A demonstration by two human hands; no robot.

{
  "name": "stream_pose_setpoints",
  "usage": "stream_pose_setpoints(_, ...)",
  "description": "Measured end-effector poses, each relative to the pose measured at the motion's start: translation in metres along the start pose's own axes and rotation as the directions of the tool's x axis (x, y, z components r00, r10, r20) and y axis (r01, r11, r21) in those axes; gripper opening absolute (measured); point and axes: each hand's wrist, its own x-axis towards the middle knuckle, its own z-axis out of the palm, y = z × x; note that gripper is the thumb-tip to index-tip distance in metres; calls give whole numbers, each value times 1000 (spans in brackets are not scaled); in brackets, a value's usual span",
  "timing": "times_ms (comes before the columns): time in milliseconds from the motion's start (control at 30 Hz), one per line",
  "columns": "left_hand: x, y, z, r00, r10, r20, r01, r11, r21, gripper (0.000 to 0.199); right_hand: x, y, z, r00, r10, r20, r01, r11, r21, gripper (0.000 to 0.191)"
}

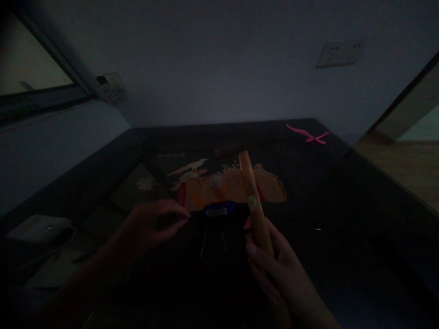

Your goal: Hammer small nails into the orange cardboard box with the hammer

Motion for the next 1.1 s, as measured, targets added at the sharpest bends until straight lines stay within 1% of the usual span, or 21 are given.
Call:
stream_pose_setpoints(33, 12, -3, -3, 990, -9, -139, 6, 1000, -20, 8, 1, 1, 0, 1000, 4, 3, -4, 1000, -11, 38)
stream_pose_setpoints(67, 24, -7, -4, 967, -30, -254, 20, 999, -44, 6, 2, 2, 0, 1000, 4, 2, -4, 1000, -22, 38)
stream_pose_setpoints(100, 38, -12, -3, 943, -51, -328, 25, 996, -82, 6, 2, 3, 1, 1000, 0, -2, -1, 999, -35, 37)
stream_pose_setpoints(133, 50, -18, 1, 925, -63, -374, 12, 991, -136, 6, 3, 4, 1, 1000, -5, -4, 5, 999, -49, 36)
stream_pose_setpoints(167, 62, -23, 5, 917, -74, -391, -2, 982, -189, 6, 3, 4, 1, 1000, -11, -2, 11, 998, -64, 36)
stream_pose_setpoints(233, 78, -34, 16, 912, -96, -399, -10, 967, -255, 5, 4, 5, -1, 1000, -11, 4, 11, 996, -90, 36)
stream_pose_setpoints(300, 85, -42, 25, 922, -97, -375, -10, 962, -274, 3, 5, 6, -2, 1000, -9, 22, 11, 995, -94, 37)
stream_pose_setpoints(433, 81, -53, 34, 940, -94, -327, -1, 961, -278, 5, 4, 5, -2, 1000, 1, -2, -1, 996, -86, 39)
stream_pose_setpoints(533, 78, -59, 37, 943, -88, -320, -16, 951, -309, 8, 3, 2, 1, 998, -16, -54, 11, 996, -85, 41)
stream_pose_setpoints(567, 77, -60, 38, 943, -87, -321, -20, 949, -315, 9, 3, 1, 1, 998, -22, -56, 17, 996, -90, 41)
stream_pose_setpoints(733, 78, -60, 41, 945, -78, -318, -24, 952, -305, 7, 3, 4, 2, 999, -24, -39, 18, 987, -160, 38)
stream_pose_setpoints(867, 78, -60, 43, 947, -55, -316, -35, 961, -273, 4, 2, 4, 5, 997, -50, -50, 39, 979, -201, 40)
stream_pose_setpoints(1000, 78, -62, 47, 941, -58, -332, -31, 966, -256, 5, -1, -10, 9, 986, -87, -141, 37, 945, -326, 50)
stream_pose_setpoints(1100, 77, -63, 49, 935, -53, -351, -41, 966, -255, 6, -4, -32, 7, 979, -134, -154, 55, 901, -431, 54)
